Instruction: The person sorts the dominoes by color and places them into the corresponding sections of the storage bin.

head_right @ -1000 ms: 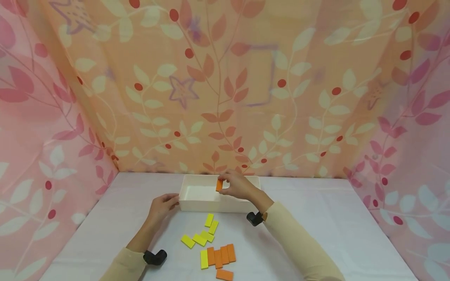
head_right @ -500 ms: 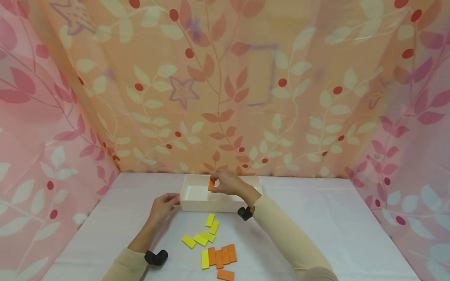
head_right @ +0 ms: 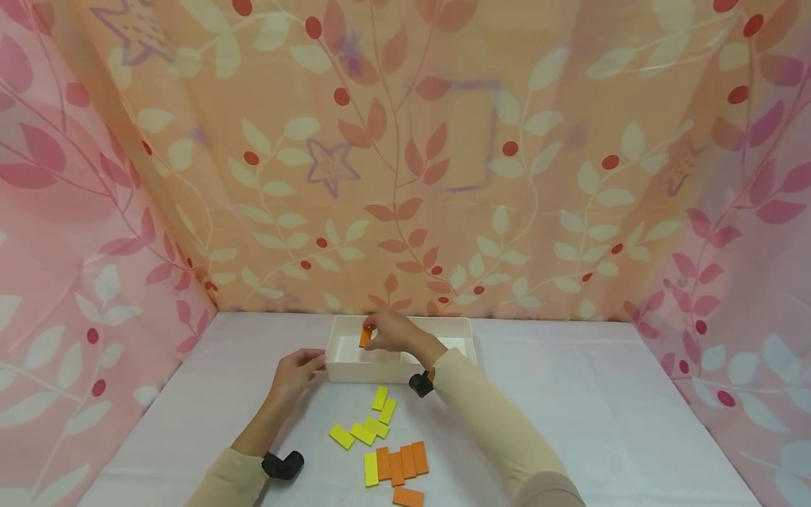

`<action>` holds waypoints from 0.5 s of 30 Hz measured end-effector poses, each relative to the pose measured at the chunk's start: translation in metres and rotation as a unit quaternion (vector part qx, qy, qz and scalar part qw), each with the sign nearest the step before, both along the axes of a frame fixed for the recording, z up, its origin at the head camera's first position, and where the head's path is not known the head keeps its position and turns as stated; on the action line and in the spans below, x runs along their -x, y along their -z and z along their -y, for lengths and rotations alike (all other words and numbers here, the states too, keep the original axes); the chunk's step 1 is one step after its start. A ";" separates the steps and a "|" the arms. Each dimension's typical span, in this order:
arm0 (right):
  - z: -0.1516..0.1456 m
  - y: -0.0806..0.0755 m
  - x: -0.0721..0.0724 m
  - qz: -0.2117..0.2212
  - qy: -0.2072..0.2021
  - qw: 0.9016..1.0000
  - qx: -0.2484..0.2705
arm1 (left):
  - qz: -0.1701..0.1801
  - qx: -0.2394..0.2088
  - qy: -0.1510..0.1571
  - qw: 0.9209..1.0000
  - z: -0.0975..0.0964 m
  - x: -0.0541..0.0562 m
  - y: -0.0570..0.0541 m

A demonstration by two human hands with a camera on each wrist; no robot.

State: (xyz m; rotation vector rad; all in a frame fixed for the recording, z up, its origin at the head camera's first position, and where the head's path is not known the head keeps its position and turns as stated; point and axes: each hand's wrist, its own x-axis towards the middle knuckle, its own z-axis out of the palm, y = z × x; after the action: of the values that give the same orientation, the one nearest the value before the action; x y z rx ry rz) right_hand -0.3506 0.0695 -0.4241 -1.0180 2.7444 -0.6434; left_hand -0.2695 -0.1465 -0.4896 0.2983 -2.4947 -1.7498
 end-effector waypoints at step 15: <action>0.033 0.018 0.007 0.005 -0.011 1.000 -0.012 | -0.002 -0.001 0.006 1.000 0.002 0.000 0.000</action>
State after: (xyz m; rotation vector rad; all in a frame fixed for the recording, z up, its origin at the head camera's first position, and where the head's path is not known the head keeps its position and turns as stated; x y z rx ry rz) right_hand -0.3574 0.0361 -0.4418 -1.0349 2.7214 -0.6106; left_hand -0.2695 -0.1488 -0.4895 0.2801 -2.4979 -1.7552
